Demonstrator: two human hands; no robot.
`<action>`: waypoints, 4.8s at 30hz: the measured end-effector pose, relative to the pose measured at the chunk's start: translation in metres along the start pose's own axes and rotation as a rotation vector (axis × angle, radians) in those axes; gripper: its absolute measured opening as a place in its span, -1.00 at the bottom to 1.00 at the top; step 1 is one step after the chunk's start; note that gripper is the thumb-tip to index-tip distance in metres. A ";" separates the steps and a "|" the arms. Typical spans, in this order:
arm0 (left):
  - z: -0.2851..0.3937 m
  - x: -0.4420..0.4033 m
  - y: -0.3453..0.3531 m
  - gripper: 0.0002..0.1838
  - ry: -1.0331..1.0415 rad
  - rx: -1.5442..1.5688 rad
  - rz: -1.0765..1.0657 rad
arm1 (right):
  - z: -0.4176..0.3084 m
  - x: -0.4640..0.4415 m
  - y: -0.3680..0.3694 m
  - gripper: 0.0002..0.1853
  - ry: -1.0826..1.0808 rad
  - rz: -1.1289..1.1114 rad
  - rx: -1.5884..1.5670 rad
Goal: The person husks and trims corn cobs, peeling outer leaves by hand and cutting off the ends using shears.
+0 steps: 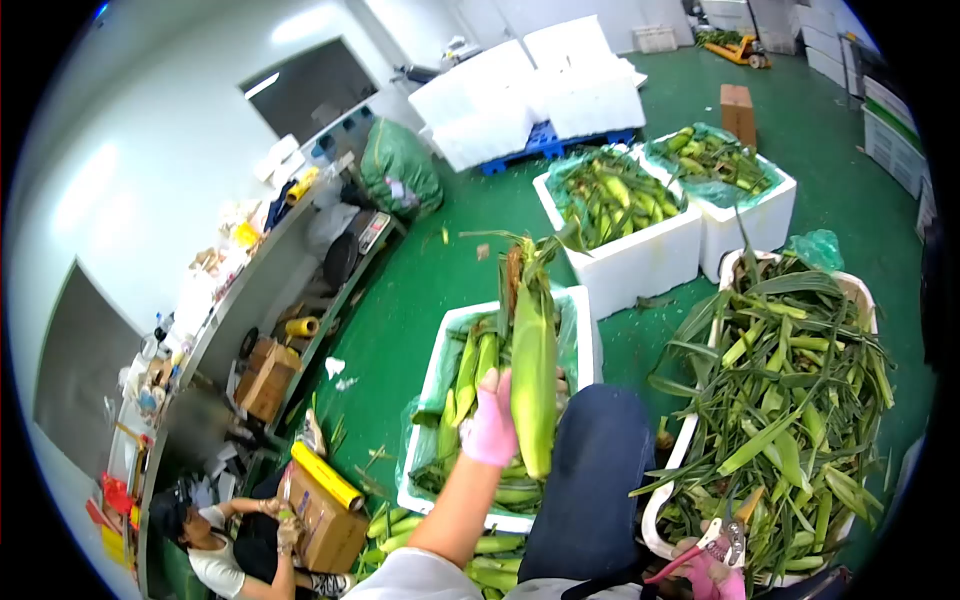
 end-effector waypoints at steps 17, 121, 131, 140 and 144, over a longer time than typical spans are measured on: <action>-0.281 0.081 0.188 -0.15 -1.102 -0.085 -0.443 | -0.122 0.095 -0.089 -0.18 -0.711 0.965 1.412; -0.249 0.022 0.174 -0.36 -0.114 0.336 0.000 | -0.084 -0.020 -0.111 -0.77 -0.682 0.893 0.784; -0.268 0.007 0.120 -0.44 -0.497 0.242 0.188 | -0.022 -0.008 -0.092 -0.82 -0.017 0.200 0.030; -0.246 0.033 0.197 0.26 -0.534 -0.547 -0.741 | -0.050 0.005 -0.114 -0.60 -0.410 0.227 -0.708; -0.232 0.055 0.189 0.25 -0.533 -0.501 -0.767 | -0.062 -0.005 -0.121 -0.51 -0.278 0.121 -0.764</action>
Point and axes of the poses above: each hand's wrist, its own x-axis away from the middle knuckle, its own y-axis out of the palm, z = x × y, the point moved 9 cm from there along -x, towards the middle knuckle, and after that the axes turned 10 degrees about x, right-handed, at the moved point
